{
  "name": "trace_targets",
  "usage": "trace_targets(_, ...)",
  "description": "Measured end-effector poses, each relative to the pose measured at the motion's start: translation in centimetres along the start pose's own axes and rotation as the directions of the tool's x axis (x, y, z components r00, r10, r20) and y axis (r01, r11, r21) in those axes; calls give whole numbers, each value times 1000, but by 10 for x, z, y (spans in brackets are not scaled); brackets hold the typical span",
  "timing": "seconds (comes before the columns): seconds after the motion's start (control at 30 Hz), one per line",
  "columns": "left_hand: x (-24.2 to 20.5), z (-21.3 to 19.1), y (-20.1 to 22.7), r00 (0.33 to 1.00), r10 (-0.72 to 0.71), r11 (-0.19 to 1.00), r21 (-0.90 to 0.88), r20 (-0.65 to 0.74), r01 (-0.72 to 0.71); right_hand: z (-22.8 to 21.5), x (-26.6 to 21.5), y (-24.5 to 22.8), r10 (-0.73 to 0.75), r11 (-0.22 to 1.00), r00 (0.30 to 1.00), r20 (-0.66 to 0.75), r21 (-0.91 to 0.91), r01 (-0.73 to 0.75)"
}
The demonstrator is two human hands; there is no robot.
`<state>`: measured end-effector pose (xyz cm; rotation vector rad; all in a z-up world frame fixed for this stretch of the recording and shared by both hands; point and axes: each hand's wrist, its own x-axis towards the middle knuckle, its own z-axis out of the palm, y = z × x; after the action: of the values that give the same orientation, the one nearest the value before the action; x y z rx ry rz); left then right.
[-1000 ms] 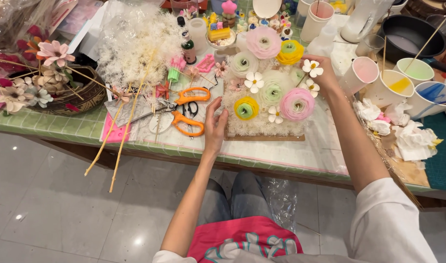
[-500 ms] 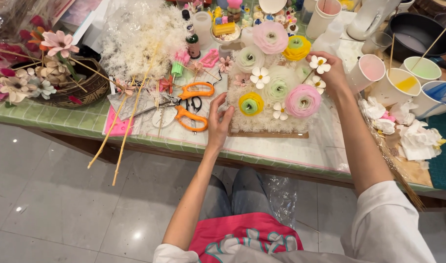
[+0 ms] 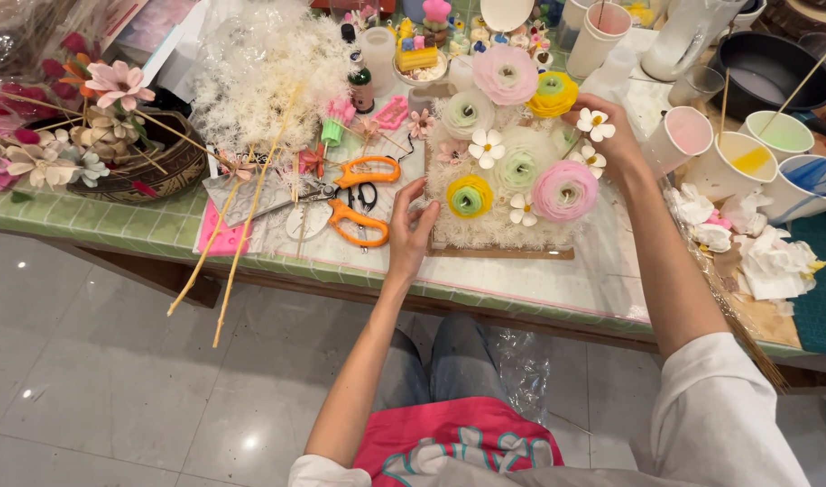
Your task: Creating a decorative arrangement using artificial flowers and a fluffy base.
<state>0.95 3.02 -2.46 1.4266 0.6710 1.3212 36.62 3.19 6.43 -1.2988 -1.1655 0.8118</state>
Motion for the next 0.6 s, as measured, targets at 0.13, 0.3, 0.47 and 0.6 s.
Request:
trace_targets(0.13, 0, 0, 3, 1000, 11, 1000, 6, 0, -11, -8, 4, 9, 8, 996, 1000, 17, -83, -7)
trace_targets(0.3, 0, -1, 3, 1000, 11, 1000, 28, 1, -11, -15, 6, 25, 19, 999, 998, -59, -34, -21)
trace_targets(0.47, 0, -1, 8, 1000, 6, 999, 32, 11, -6, -13, -1, 25, 14, 998, 997, -75, 59, -9)
trace_targets(0.6, -1, -1, 9, 1000, 2, 1000, 27, 21, -2, -13, -1, 29, -3, 999, 995, -95, 40, 7)
